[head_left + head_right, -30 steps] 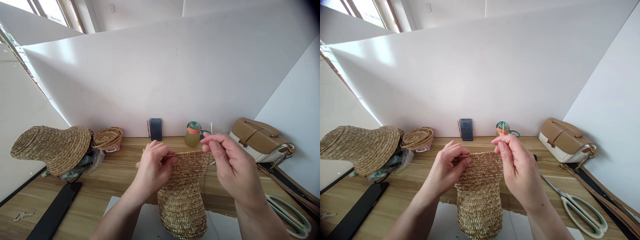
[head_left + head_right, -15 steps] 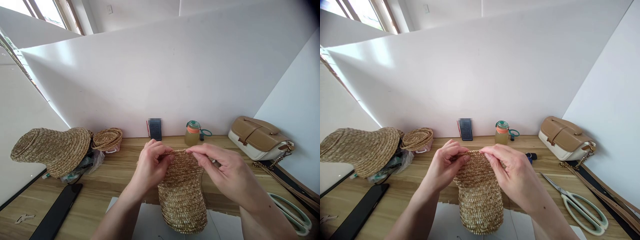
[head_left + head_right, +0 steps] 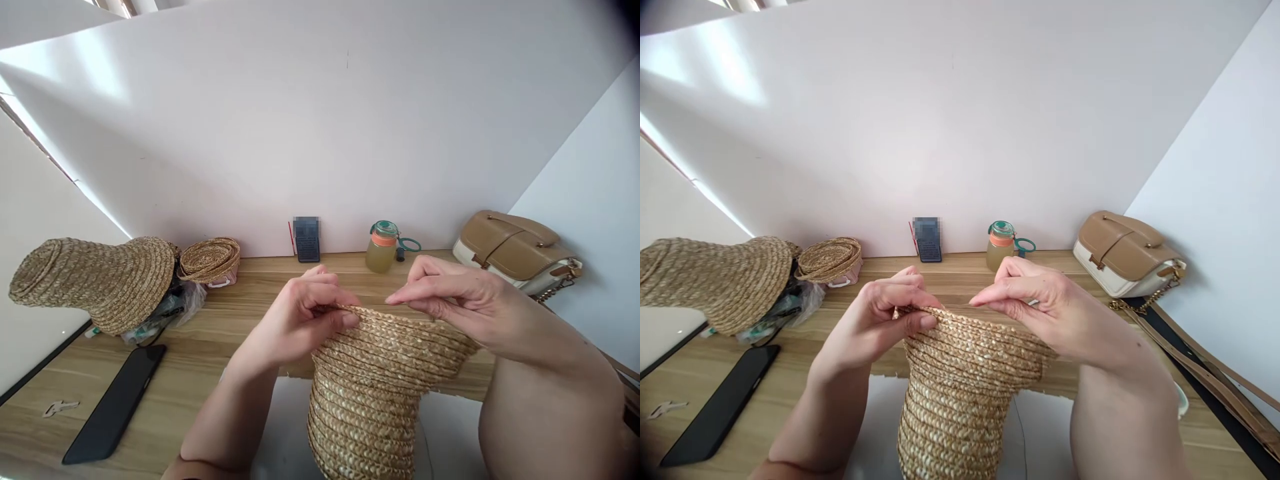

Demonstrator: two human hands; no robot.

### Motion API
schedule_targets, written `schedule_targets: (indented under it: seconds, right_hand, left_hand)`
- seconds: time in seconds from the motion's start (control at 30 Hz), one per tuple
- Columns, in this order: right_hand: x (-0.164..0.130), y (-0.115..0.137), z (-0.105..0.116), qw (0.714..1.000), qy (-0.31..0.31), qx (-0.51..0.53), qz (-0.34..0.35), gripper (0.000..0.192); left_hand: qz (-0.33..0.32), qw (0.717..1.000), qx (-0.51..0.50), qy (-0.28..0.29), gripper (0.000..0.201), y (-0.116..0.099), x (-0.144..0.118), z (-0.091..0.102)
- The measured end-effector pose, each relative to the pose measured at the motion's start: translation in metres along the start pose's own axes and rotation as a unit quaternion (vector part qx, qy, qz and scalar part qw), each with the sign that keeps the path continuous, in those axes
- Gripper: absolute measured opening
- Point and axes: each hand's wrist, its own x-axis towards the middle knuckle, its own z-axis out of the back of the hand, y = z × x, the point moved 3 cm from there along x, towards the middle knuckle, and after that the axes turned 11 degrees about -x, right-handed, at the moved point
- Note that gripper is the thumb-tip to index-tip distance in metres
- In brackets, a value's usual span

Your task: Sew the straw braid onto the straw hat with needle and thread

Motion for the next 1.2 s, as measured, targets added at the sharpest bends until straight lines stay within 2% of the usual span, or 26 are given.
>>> schedule_targets:
  seconds: [0.17, 0.4, 0.77, 1.03, 1.2]
  right_hand:
    - [0.005, -0.001, -0.003, 0.998, 0.058, 0.037, 0.0, 0.026]
    - [0.005, -0.001, -0.009, 0.995, 0.074, 0.064, -0.004, 0.027]
    - [0.003, -0.002, -0.01, 0.997, 0.053, 0.058, 0.022, 0.027]
    - [-0.001, -0.006, -0.012, 0.995, 0.049, 0.065, 0.058, 0.032]
    - [0.0, -0.004, -0.013, 0.996, 0.047, 0.062, 0.053, 0.034]
  left_hand:
    - [0.024, 0.999, -0.029, 0.017, 0.014, 0.007, 0.003, -0.002]
    - [0.038, 0.997, -0.062, 0.027, 0.012, 0.01, 0.006, -0.002]
    - [0.043, 0.993, -0.093, 0.053, 0.016, 0.009, 0.005, -0.004]
    - [0.04, 0.995, -0.063, 0.072, 0.017, 0.002, 0.002, -0.006]
    - [0.031, 0.995, -0.067, 0.072, 0.017, -0.001, 0.0, -0.006]
